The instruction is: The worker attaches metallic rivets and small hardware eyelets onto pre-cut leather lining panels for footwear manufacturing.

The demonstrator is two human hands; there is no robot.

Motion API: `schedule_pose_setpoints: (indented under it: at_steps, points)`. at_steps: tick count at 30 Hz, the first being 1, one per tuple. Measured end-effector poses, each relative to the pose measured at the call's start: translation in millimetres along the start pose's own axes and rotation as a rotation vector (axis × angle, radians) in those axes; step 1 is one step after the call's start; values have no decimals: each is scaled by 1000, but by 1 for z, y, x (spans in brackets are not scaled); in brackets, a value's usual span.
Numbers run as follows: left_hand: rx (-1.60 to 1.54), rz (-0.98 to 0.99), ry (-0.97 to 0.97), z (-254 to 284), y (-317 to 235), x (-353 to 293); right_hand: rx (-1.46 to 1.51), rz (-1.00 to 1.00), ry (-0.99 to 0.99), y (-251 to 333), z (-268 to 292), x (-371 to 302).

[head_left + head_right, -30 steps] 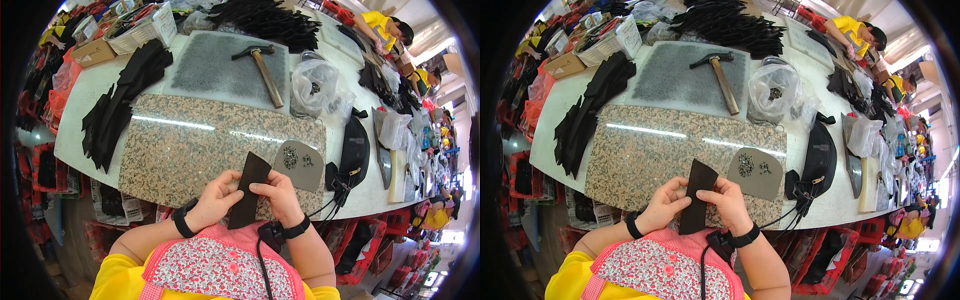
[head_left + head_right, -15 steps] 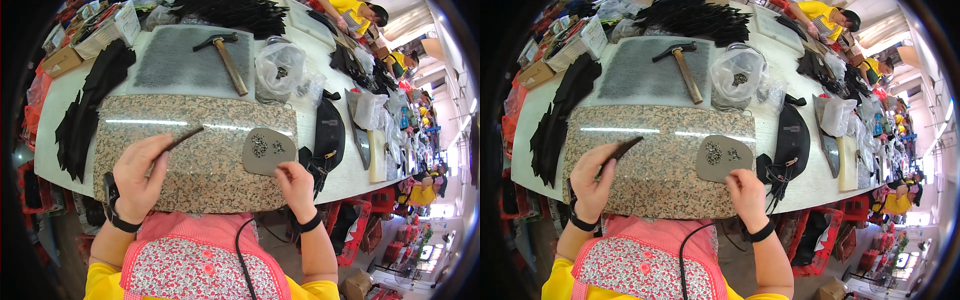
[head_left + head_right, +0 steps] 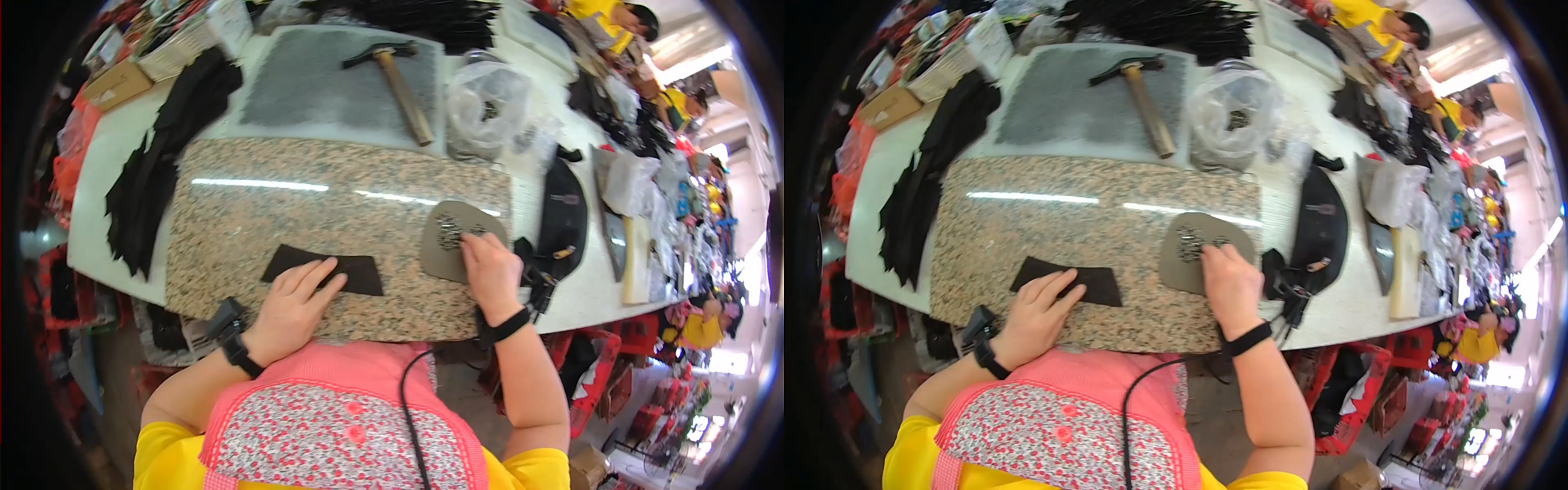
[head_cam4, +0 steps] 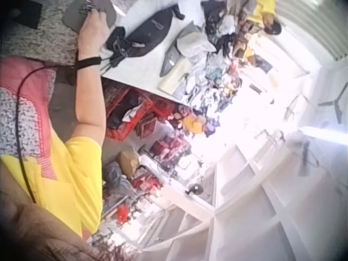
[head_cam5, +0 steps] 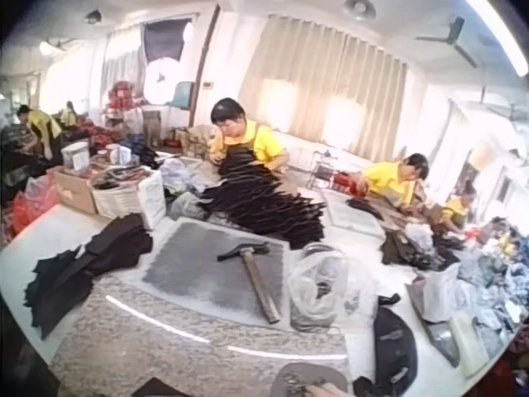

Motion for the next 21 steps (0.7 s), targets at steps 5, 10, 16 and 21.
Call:
schedule_pose_setpoints:
  at_steps: [5,10,16,21]
  points:
    - [57,18,45,1,4,-4,-104,111,39,3,4,5]
    - [9,13,48,-3,8,-10,-142,201,96,2,-2,12]
    - [63,19,56,1,3,-2,270,-200,200,21,12,27]
    - [5,119,192,6,-5,-1,943,-203,505,100,22,45]
Point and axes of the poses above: each hand's wrist, its own x-axis towards the middle knuckle, its own z-axis out of the back of the hand, y = z × x, the point moved 1 cm from there along x, towards the middle knuckle, and after that the axes turned 3 degrees about z, right-handed, at the moved point
